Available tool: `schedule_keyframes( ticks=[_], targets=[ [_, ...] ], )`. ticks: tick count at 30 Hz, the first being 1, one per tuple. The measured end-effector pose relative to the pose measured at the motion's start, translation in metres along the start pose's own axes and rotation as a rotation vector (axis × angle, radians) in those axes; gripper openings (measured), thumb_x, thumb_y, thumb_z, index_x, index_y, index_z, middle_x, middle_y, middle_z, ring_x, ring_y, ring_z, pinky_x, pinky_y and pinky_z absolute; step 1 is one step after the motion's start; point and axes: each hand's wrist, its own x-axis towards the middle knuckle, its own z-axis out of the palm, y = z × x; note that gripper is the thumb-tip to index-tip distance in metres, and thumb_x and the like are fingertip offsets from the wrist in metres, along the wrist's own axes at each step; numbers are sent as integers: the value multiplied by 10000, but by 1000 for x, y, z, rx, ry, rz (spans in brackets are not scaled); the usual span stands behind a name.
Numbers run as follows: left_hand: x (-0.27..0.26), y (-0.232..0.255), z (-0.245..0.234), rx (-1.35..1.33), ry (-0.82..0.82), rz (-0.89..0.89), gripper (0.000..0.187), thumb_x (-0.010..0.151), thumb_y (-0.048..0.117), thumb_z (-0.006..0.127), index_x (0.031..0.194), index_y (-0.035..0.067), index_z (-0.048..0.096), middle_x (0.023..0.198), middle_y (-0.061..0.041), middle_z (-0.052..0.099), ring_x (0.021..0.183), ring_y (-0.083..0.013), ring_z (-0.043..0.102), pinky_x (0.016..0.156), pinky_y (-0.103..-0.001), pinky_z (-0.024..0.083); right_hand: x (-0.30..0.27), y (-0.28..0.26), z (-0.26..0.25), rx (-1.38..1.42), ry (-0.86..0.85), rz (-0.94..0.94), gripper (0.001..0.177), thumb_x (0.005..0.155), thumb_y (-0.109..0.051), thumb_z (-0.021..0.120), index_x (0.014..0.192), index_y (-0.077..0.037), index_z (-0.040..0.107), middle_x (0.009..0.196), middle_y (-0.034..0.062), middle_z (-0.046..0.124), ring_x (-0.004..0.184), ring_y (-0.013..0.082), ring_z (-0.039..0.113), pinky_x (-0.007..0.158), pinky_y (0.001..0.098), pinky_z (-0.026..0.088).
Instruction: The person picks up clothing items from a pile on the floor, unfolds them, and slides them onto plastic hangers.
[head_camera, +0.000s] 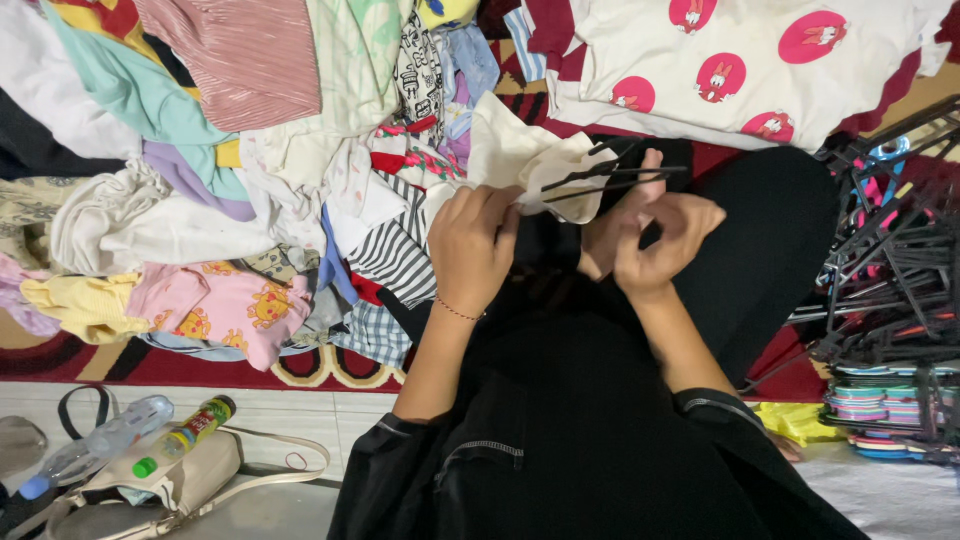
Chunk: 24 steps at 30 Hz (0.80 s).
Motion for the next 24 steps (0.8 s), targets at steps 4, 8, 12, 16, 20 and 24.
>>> schedule_keyframes(
  ticks=[4, 8, 12, 16, 20, 24],
  targets=[
    [2, 5, -9, -18, 90, -21, 72, 874, 117, 686, 942, 97, 679, 732, -6, 528, 694, -215, 522, 640, -341, 442, -11, -14, 15, 171, -302, -107, 113, 832, -134, 727, 921, -86, 678, 818, 71, 688, 733, 318, 620, 741, 421, 416],
    [4, 6, -19, -114, 180, -19, 72, 919, 129, 653, 970, 99, 694, 790, -5, 587, 724, -237, 538, 675, -351, 434, -29, -9, 28, -50, -776, 63, 522, 811, -334, 715, 1255, -93, 584, 1071, 107, 650, 1053, 306, 604, 924, 450, 327],
    [2, -15, -32, -51, 261, -17, 90, 951, 127, 622, 978, 106, 705, 808, 3, 603, 740, -222, 537, 689, -344, 419, 9, -7, 2, -102, -570, -136, 300, 896, -299, 703, 1098, -80, 668, 1110, 102, 652, 1259, 419, 448, 994, 459, 235],
    [3, -24, -45, -182, 270, -1, 137, 987, 179, 595, 963, 101, 706, 815, -4, 629, 731, -242, 532, 706, -354, 422, 32, 10, -32, -82, -261, -342, 197, 895, -295, 674, 861, -109, 726, 786, 49, 588, 762, 237, 545, 907, 457, 251],
    [3, -19, -53, -189, 273, 45, 273, 1026, 174, 474, 892, 36, 668, 839, -71, 674, 743, -240, 559, 714, -348, 404, 60, -17, -61, -110, -108, -478, 309, 947, -302, 527, 777, -91, 675, 653, 84, 602, 587, 246, 545, 856, 491, 243],
    [1, -21, -54, -167, 256, 71, 241, 1005, 141, 494, 866, 76, 680, 799, -36, 661, 712, -225, 546, 703, -352, 387, 79, -28, -70, 33, -28, -575, 490, 946, -283, 502, 652, 52, 704, 559, 143, 544, 491, 295, 476, 622, 376, 359]
  ],
)
